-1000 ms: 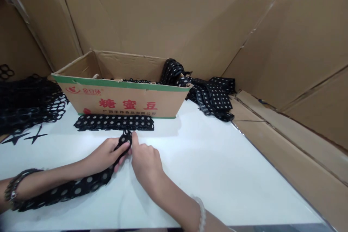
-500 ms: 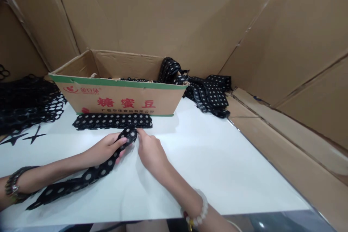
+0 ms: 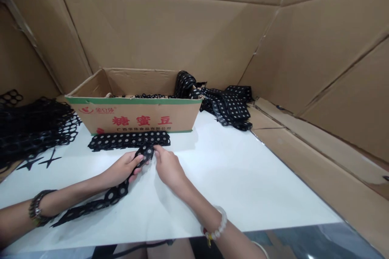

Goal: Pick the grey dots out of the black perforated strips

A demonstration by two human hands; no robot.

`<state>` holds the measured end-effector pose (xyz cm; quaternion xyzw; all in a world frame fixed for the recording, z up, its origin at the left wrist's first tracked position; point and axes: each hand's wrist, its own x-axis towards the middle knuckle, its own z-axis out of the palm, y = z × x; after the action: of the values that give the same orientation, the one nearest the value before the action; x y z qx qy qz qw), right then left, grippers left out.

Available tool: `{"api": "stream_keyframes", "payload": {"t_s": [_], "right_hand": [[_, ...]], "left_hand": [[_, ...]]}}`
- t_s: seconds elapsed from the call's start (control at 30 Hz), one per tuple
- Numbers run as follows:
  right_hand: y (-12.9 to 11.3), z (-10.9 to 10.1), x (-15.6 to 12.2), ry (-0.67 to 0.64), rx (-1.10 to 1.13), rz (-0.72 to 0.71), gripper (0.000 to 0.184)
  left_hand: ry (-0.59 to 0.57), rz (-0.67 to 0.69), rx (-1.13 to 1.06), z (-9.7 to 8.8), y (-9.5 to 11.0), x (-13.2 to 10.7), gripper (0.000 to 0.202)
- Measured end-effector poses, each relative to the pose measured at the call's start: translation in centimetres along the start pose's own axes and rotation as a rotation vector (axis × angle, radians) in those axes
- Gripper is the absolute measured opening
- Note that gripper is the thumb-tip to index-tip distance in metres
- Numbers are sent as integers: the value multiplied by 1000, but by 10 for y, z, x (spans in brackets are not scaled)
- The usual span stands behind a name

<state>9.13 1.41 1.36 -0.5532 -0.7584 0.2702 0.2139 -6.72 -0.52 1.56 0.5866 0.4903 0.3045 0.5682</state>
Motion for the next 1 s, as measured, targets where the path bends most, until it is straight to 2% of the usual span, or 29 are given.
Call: {"api": "stream_keyframes", "payload": {"t_s": [0.1,0.23,0.3,0.47,0.63,0.73,0.87,1.0], "right_hand": [[0,-1,0,38,-30,25,34],[2,-10,3,121,-51,65,34],[3,-15,3,137,-36,52,32],[-4,-21,-5,186,6,20,31],[-15,-23,-13,35,-121,-76,29],[-10,-28,-29,9,-176,-127,26],[9,-26,-67,92,-377,-198,27],[18,-14,-87,91,-573,-120,25]], "left_hand": [[15,28,103,4,1,-7,31],[-106,61,248,8,1,-16,34],[-138,31,198,8,0,-16,34],[-51,-39,-45,6,-4,-9,28],[-1,-105,-189,5,-2,-8,20],[57,-125,-182,5,1,-9,18],[69,-130,-148,4,4,-9,16],[58,-173,-93,5,5,-9,20]]}}
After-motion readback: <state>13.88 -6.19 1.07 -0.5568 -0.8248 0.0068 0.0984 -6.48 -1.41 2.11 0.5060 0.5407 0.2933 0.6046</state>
